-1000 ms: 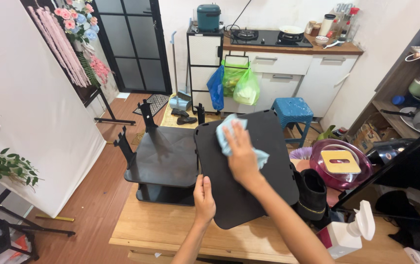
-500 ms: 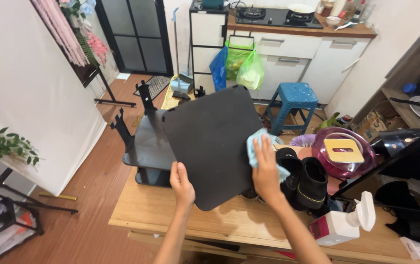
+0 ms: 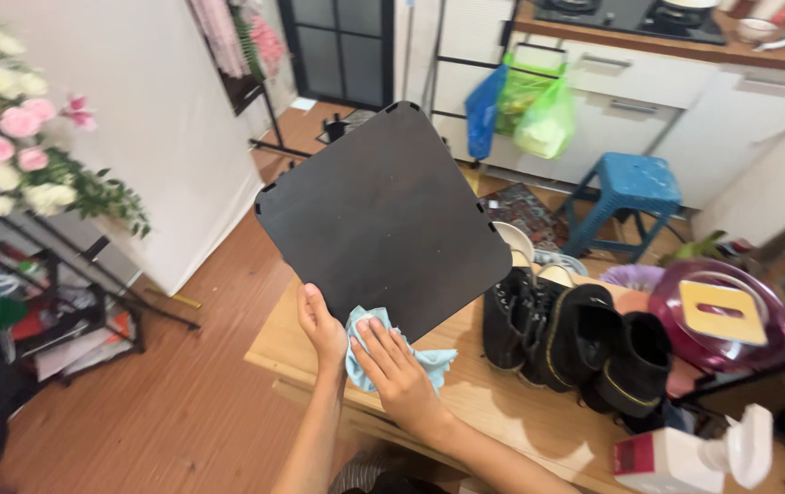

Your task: The person wipes the surfaces of two black plastic stool parts with a light blue cloth, then interlocks the two parts to form a single unit. The person continues to wipe the assembled unit and places a third plastic part on top.

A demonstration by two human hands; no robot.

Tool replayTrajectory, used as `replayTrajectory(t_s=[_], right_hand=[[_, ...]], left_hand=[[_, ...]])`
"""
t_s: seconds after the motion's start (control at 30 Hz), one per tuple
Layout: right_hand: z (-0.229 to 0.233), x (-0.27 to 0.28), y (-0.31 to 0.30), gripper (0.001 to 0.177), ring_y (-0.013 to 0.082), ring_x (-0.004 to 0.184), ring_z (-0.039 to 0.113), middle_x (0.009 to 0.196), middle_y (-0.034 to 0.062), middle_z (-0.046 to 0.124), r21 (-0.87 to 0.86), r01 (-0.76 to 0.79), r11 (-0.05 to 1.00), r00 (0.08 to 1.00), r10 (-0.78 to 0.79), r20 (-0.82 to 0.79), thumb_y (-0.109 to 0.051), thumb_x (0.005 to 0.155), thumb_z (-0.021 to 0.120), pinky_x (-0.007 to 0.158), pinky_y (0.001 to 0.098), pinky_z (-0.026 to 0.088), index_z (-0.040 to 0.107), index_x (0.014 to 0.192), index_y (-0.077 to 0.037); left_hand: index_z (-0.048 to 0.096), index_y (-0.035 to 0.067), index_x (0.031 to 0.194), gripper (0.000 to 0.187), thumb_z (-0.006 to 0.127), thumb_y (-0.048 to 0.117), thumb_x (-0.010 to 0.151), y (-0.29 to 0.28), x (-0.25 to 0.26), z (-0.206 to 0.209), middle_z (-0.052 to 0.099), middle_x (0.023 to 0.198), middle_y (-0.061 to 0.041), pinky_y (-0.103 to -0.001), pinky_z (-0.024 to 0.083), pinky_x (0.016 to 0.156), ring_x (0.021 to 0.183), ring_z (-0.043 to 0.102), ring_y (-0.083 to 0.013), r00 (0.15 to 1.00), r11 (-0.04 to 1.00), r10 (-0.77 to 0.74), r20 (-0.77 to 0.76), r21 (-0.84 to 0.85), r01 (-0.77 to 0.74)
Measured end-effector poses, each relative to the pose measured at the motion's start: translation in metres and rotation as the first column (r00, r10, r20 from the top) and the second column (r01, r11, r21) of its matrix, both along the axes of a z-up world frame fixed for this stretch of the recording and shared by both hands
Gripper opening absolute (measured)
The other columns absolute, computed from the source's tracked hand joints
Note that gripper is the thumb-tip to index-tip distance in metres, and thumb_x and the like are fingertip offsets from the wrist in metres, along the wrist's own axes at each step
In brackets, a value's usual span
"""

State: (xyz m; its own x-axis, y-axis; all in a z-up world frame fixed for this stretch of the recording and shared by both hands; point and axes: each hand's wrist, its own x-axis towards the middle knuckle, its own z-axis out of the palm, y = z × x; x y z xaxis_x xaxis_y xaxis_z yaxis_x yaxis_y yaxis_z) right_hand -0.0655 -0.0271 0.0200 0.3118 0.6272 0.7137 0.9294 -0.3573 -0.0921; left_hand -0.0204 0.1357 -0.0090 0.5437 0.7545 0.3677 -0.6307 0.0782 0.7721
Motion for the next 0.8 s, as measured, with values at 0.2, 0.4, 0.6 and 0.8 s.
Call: replayTrajectory(t_s=[0.2,0.4,0.6,0.8], right_hand=[[-0.005,0.008,0.008,0.049,0.0337,0.143,0.051,0.150,0.0188,0.055,-0.061,-0.168,0.984,0.982,0.172,0.075,-0.002,0.092,0.054,0.114,0.0473,0.043,0.061,0.140,0.000],[-0.011,0.039,-0.008,0.054,0.0346,0.142,0.051,0.149,0.0189,0.056,0.031,-0.082,0.996,0.996,0.081,0.033,0.011,0.087,0.054,0.119,0.0479,0.041,0.061,0.139,-0.002],[-0.035,0.065,-0.060,0.066,0.0397,0.146,0.045,0.151,0.0201,0.052,0.163,0.240,0.957,0.967,-0.220,-0.131,0.022,0.076,0.049,0.120,0.0495,0.040,0.059,0.138,0.000],[-0.122,0.065,-0.088,0.063,0.0408,0.137,0.045,0.145,0.0191,0.051,0.016,0.459,0.888,0.854,-0.436,-0.283,0.016,0.079,0.058,0.114,0.0471,0.040,0.058,0.138,-0.005]], left_hand=[[0.056,0.004,0.100,0.037,0.042,0.033,0.119,0.033,-0.027,-0.017,0.060,0.091,-0.001,-0.026,0.046,0.075,0.083,0.053,-0.0072,0.992,0.993,0.111,-0.066,-0.036,-0.113],[0.061,0.003,0.108,0.037,0.041,0.034,0.111,0.056,-0.045,-0.014,0.069,0.098,-0.001,-0.024,0.051,0.080,0.087,0.062,-0.0068,0.992,0.991,0.094,-0.085,-0.087,-0.101],[0.060,-0.001,0.109,0.040,0.044,0.035,0.117,0.076,-0.046,-0.008,0.068,0.101,-0.002,-0.025,0.050,0.085,0.091,0.060,-0.0075,0.998,0.998,0.045,-0.035,0.043,-0.044],[0.063,0.001,0.116,0.042,0.042,0.037,0.112,0.110,-0.035,0.015,0.069,0.109,-0.002,-0.025,0.050,0.089,0.097,0.062,-0.0077,0.998,0.999,0.008,-0.057,0.039,-0.006]])
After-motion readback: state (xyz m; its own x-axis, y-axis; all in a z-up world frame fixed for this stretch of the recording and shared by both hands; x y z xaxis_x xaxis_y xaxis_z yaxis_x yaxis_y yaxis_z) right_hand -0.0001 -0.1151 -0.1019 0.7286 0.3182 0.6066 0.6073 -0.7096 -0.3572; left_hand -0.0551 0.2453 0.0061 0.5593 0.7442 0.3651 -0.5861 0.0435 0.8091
